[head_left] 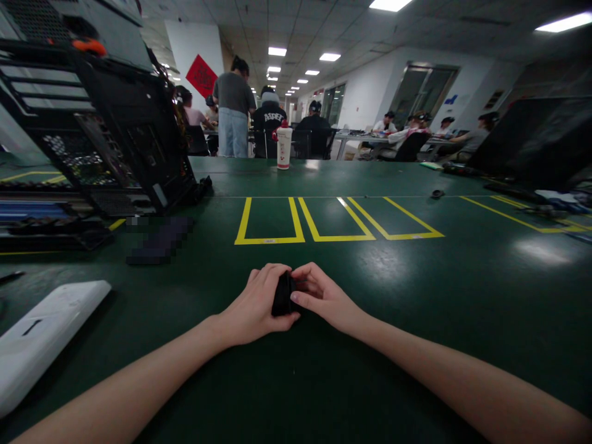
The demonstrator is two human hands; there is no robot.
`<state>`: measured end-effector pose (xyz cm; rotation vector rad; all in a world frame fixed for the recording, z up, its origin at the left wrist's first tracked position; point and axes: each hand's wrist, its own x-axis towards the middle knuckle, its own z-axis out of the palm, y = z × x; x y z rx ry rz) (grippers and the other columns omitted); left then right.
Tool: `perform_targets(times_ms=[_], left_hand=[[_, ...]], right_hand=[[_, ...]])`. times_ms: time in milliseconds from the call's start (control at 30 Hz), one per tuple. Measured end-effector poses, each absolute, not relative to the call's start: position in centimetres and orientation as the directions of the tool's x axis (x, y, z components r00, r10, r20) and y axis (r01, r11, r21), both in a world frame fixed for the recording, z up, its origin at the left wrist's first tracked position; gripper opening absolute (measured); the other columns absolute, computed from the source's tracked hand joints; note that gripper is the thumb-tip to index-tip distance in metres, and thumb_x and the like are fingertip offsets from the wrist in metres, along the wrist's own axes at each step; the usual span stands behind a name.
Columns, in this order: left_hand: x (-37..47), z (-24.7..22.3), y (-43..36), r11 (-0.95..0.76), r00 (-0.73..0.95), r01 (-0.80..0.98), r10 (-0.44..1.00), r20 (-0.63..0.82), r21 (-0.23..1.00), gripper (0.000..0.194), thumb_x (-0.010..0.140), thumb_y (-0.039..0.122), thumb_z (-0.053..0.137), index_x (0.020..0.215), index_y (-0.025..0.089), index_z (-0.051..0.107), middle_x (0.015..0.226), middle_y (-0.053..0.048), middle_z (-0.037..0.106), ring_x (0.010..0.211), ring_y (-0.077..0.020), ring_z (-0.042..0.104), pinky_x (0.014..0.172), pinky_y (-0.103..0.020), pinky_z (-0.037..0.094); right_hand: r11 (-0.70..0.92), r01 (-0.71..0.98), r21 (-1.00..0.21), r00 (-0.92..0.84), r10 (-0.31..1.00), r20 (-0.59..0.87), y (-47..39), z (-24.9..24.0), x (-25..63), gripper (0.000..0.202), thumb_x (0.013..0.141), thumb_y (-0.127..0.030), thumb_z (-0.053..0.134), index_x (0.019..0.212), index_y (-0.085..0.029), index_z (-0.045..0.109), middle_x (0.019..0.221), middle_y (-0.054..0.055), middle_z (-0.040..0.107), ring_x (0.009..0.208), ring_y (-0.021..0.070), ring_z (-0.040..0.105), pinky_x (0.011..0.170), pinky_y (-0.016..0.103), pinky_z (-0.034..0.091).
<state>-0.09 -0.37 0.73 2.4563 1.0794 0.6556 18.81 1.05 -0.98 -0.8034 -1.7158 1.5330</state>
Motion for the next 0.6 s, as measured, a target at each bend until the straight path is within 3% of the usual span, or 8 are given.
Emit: perform_targets(times_ms=[267, 433, 600], left_hand=[[-0.18, 0.76, -0.46, -0.623, 0.588, 0.584, 0.766, 0.258, 0.519, 0.05, 0.077, 0.028, 0.06, 0.119, 0.022, 0.034, 0.114, -0.009, 0.047, 0.098, -0.0263, 0.048, 0.079, -0.04, 0.042], [-0.21, 0.78, -0.42, -0.63, 0.591, 0.579, 0.762, 0.265, 0.518, 0.052, 0.076, 0.029, 0.061, 0.119, 0.022, 0.033, 0.115, -0.009, 0.047, 0.099, -0.0262, 0.048, 0.08, -0.04, 0.042], [-0.1, 0.61, -0.32, -0.642, 0.596, 0.587, 0.755, 0.273, 0.493, 0.051, 0.075, 0.024, 0.062, 0.118, 0.02, 0.034, 0.114, -0.01, 0.047, 0.103, -0.0261, 0.047, 0.083, -0.04, 0.04]], right_hand=[[0.098, -0.035, -0.995, -0.626, 0.774, 0.098, 1.1, -1.23, 19.07, 0.034, 0.074, -0.019, 0.066, 0.101, -0.022, 0.046, 0.106, 0.002, 0.052, 0.102, 0.0177, 0.055, 0.089, 0.039, 0.046], [0.108, -0.019, -0.994, -0.582, 0.807, 0.099, 0.99, -1.13, 18.94, 0.021, 0.081, -0.026, 0.059, 0.098, -0.021, 0.049, 0.103, 0.003, 0.053, 0.1, 0.0179, 0.056, 0.086, 0.038, 0.047], [0.114, 0.029, -0.993, -0.569, 0.819, 0.078, 1.03, -1.04, 18.85, 0.029, 0.081, -0.025, 0.058, 0.107, -0.021, 0.046, 0.109, 0.004, 0.051, 0.103, 0.0178, 0.054, 0.089, 0.037, 0.045]])
